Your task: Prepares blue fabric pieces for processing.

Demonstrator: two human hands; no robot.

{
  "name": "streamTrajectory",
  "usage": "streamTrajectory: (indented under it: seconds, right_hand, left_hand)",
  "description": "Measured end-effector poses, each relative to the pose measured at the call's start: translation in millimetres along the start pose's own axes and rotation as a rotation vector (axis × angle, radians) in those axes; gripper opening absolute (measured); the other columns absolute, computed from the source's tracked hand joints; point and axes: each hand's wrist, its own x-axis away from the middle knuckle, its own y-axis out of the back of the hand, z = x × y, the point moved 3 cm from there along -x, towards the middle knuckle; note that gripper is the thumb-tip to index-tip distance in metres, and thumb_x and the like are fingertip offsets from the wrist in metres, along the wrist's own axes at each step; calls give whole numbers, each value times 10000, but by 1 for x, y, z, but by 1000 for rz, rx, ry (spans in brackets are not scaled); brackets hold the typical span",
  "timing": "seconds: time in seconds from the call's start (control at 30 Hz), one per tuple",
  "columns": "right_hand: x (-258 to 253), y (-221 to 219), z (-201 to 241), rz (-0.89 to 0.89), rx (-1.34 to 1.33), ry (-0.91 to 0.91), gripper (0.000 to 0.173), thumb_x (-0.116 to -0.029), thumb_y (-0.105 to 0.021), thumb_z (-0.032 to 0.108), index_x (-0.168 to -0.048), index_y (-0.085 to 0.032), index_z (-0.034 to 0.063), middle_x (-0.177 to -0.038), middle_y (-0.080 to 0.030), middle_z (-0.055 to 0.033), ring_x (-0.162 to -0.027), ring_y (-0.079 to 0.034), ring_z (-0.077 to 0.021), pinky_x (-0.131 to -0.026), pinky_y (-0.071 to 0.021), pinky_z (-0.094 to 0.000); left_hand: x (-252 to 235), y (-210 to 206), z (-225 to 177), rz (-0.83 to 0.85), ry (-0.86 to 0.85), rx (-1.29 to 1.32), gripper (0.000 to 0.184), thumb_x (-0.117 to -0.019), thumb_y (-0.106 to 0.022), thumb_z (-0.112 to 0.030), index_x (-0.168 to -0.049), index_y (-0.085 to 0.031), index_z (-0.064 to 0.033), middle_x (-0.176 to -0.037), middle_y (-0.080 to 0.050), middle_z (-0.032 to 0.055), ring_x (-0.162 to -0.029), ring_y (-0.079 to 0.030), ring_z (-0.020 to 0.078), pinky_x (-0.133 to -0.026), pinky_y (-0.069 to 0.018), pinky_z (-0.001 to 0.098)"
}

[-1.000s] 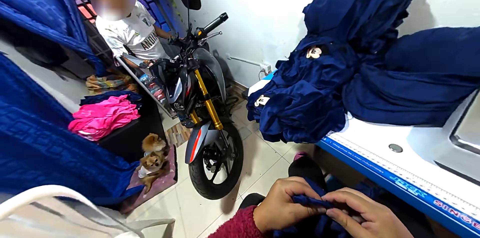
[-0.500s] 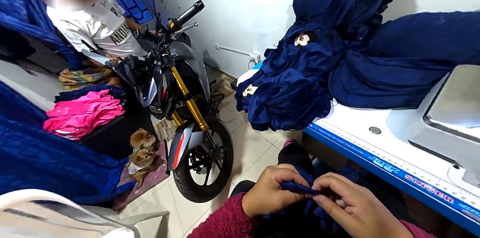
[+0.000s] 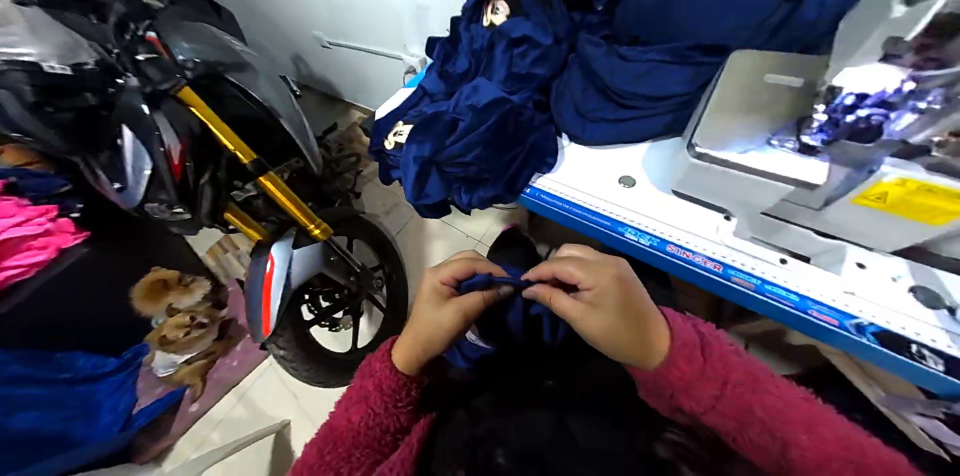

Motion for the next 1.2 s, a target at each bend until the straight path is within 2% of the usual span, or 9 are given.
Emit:
streamTrajectory:
  seconds: [0.17, 0.3, 0.37, 0.53, 0.73, 0.9, 0.97, 1.07, 1.2]
  right_hand:
    - [2, 0, -1, -30, -15, -46, 122, -946, -702, 225, -990, -761, 128, -883, -656, 46, -776, -623, -4, -675, -551, -148]
    - [6, -1, 1, -120, 65, -37, 146, -949, -699, 233, -1009, -770, 121, -867, -653, 38, -761, -613, -6, -667, -539, -143]
    - [9, -1, 2, -150, 78, -16, 145, -941, -707, 225, -998, -777, 111, -862, -656, 33, -767, -614, -8, -676, -536, -139]
    - [13, -2, 3, -181, 42, 16, 128, -933, -718, 204, -988, -778, 104, -863, -663, 32, -780, -616, -10, -689, -538, -145]
    - [14, -3, -2, -171, 4, -12, 129, -935, -721, 208, -1002, -767, 109, -880, -660, 43, -770, -614, -1, -678, -540, -137]
    - [15, -7, -10, -3, -18, -126, 266, -957, -689, 301, -1142, -759, 123, -875, -644, 44, -736, -596, 1, -645, -530, -149]
    - [13, -6, -9, 22, -33, -79, 251, -975, -679, 329, -1101, -774, 133, -890, -662, 59, -790, -621, 8, -692, -548, -148]
    - [12, -4, -5, -45, -23, 28, 186, -982, -668, 243, -985, -791, 104, -910, -724, 39, -871, -674, -19, -781, -578, -182]
    - [17, -3, -1, -177, 18, 89, 167, -969, -682, 197, -976, -791, 71, -914, -745, 9, -891, -694, -41, -821, -589, -199]
  left_hand:
    - [-1, -2, -1, -56, 10, 23, 105, -859, -759, -50, -957, -779, -80, -984, -716, 28, -923, -679, 117, -789, -584, 260]
    - [4, -6, -4, -116, 19, -114, 223, -863, -784, -97, -1085, -766, -88, -1000, -711, 8, -898, -684, 103, -776, -598, 255]
    - [8, -12, 0, -103, 107, -20, 207, -895, -768, -106, -1100, -765, -78, -1017, -746, 25, -894, -711, 103, -787, -611, 273]
    - [10, -19, 10, -80, 265, 269, 170, -911, -757, -141, -1068, -776, -79, -972, -764, 53, -843, -712, 91, -748, -599, 263]
    - [9, -22, 17, -110, 208, 351, 72, -874, -785, -119, -943, -783, -99, -930, -735, 38, -806, -688, 87, -707, -590, 263]
    - [9, -22, 15, -124, 156, 307, 63, -848, -794, -76, -908, -777, -88, -881, -709, 31, -789, -667, 87, -695, -573, 246]
    - [8, -22, 14, -101, 147, 289, 62, -849, -801, -92, -908, -780, -90, -875, -704, 23, -791, -663, 79, -697, -570, 236]
    - [8, -22, 12, -84, 129, 271, 62, -860, -782, -78, -921, -772, -84, -891, -707, 28, -807, -669, 86, -705, -574, 241]
    - [8, -25, 13, -96, 128, 259, 85, -899, -758, -126, -971, -773, -84, -942, -722, 38, -825, -679, 95, -713, -583, 257]
